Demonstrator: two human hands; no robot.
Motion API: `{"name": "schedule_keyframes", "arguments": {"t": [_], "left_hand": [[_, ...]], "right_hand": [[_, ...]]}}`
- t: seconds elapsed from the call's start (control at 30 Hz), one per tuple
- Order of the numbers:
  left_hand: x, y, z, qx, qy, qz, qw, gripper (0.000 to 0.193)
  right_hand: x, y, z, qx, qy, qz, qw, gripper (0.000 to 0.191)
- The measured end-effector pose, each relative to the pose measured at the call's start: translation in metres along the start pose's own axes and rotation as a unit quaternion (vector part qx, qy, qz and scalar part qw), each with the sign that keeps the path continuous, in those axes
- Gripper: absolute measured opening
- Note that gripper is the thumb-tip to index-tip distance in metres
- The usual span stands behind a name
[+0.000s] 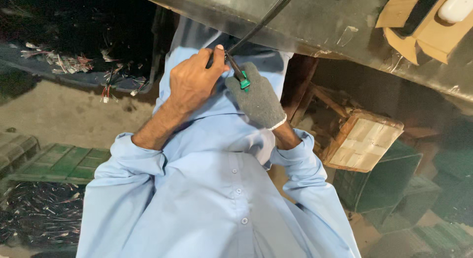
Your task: The person sits at a metal workbench and assembles wire harnesses. They hold a black cable, use pliers to work on the wire ends, fit connectors onto the cable, and place finished harnesses on the bench while reaching into bins of wire scraps and components.
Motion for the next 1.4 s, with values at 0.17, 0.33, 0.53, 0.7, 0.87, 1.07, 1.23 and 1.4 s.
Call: {"name": "schedule_keyframes", "arguments": {"t": [0.17, 0.33, 0.53, 0.7, 0.87, 1.07, 1.23, 1.4], "left_hand": [[0.01, 0.007, -0.005, 0.016, -0.001, -0.026, 1.0, 0.041], [0.014, 0.008, -0.004, -0.021, 0.041, -0.051, 0.998, 0.041], [0.021, 0.01, -0.015, 0.066, -0.032, -0.025, 0.997, 0.051], [0.02, -0.003, -0.012, 0.172, -0.143, 0.257, 0.94, 0.044], [0.012, -0.001, -0.005, 0.239, -0.227, 0.428, 0.841, 0.036], [0.003, -0.009, -0.011, 0.14, -0.139, 0.314, 0.929, 0.041], [-0.002, -0.008, -0.021, 0.099, -0.085, 0.114, 0.985, 0.042], [0.024, -0.011, 0.001, 0.084, -0.11, 0.179, 0.974, 0.039]], "right_hand": [[0.005, 0.0, -0.002, -0.015, -0.002, 0.004, 1.0, 0.038], [0.014, -0.006, -0.002, -0.062, -0.099, 0.087, 0.989, 0.036], [-0.007, 0.008, -0.029, -0.014, -0.068, 0.033, 0.997, 0.033], [-0.006, -0.003, -0.022, -0.043, -0.161, 0.045, 0.985, 0.03], [0.002, -0.013, -0.023, -0.027, -0.231, 0.012, 0.972, 0.034], [0.0, -0.014, -0.011, -0.014, -0.132, 0.009, 0.991, 0.03], [-0.001, -0.005, -0.007, -0.021, -0.05, -0.021, 0.998, 0.028], [0.028, -0.014, -0.012, -0.003, -0.192, 0.04, 0.98, 0.034]]}}
Point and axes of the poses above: each hand's wrist, its own z-axis away from the middle knuckle, its own y-axis out of the palm, x = y × z, the point moved 5 cm from there along -z, towards the middle knuckle, and after that the axes turned 13 degrees about -y, right-handed, at the moved point
